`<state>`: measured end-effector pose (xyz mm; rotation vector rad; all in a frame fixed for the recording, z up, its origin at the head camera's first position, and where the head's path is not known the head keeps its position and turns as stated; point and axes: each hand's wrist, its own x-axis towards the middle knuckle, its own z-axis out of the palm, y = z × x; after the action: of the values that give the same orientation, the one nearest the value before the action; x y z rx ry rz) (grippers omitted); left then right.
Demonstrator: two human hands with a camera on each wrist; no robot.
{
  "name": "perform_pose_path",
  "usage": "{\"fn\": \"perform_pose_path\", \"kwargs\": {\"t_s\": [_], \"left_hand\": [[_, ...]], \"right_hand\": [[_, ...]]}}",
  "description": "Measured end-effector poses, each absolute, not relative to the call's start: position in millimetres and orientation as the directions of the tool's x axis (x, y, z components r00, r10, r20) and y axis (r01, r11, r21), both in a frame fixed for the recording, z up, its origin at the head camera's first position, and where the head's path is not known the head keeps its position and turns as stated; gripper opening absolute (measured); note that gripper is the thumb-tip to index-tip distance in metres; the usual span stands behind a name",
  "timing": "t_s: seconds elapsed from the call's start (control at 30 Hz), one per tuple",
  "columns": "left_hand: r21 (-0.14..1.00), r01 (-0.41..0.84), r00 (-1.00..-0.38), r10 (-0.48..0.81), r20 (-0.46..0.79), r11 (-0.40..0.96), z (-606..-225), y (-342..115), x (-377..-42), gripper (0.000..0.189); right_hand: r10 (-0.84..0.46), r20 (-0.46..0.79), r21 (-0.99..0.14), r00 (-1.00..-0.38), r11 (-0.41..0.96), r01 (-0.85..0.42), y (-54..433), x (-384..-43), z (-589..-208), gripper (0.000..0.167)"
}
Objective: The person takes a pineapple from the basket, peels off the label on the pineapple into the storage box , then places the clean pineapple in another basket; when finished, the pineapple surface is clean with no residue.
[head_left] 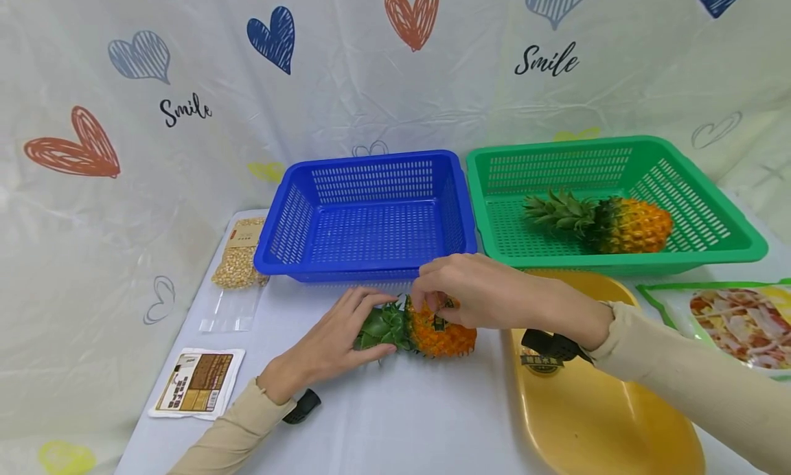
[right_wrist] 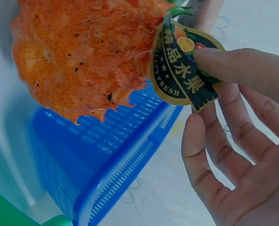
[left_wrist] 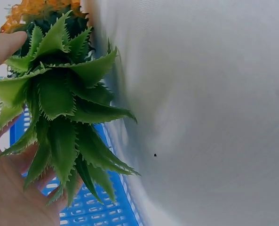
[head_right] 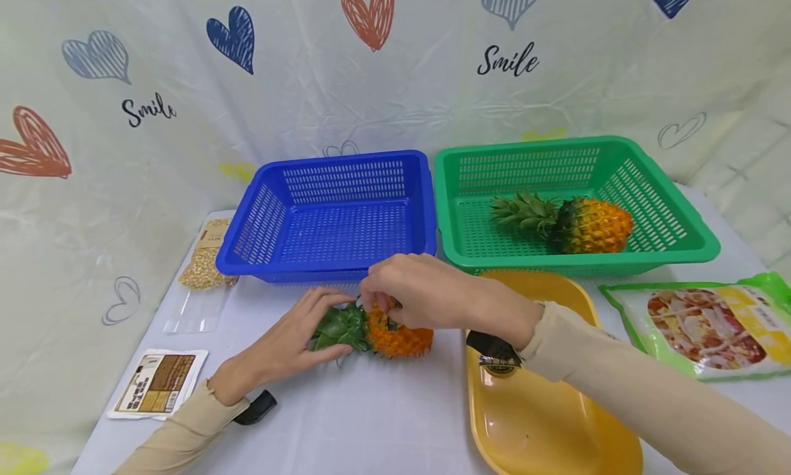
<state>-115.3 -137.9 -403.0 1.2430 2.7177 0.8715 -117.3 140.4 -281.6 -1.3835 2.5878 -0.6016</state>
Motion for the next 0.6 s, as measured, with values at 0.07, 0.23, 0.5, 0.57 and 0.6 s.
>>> {"fn": "perform_pose_path", "kwargs": {"t_s": [0.07, 0.23, 0.5, 0.57, 0.6], "left_hand": [[0.499, 0.691, -0.680, 0.705, 0.201, 0.524, -403.6, -137.9, -115.5, 0.066], [0.500, 0.691, -0.680, 0.705, 0.204, 0.522, -404.4, -136.8, -115.7, 0.067], [0.502, 0.684, -0.684, 0.704, 0.191, 0.529, -403.2, -136.1, -115.4, 0.067], [0.505, 0.681, -0.687, 0.702, 0.188, 0.531, -403.7, -136.5, -115.1, 0.068], [0.507, 0.679, -0.688, 0.701, 0.186, 0.532, -404.0, -136.8, -114.9, 0.068]], "right_hand": [[-0.824, 0.069, -0.422, -0.562, 0.487, -0.765, 142.2, -115.1, -278.8, 0.025], [-0.824, 0.096, -0.479, -0.559, 0.454, -0.751, 154.8, -107.7, -268.0, 0.023], [-0.779, 0.155, -0.530, -0.607, 0.453, -0.717, 204.9, -99.2, -260.9, 0.025], [-0.768, 0.172, -0.511, -0.617, 0.466, -0.722, 220.8, -98.7, -263.7, 0.027], [-0.762, 0.170, -0.500, -0.625, 0.480, -0.721, 228.5, -98.3, -265.4, 0.028]]}}
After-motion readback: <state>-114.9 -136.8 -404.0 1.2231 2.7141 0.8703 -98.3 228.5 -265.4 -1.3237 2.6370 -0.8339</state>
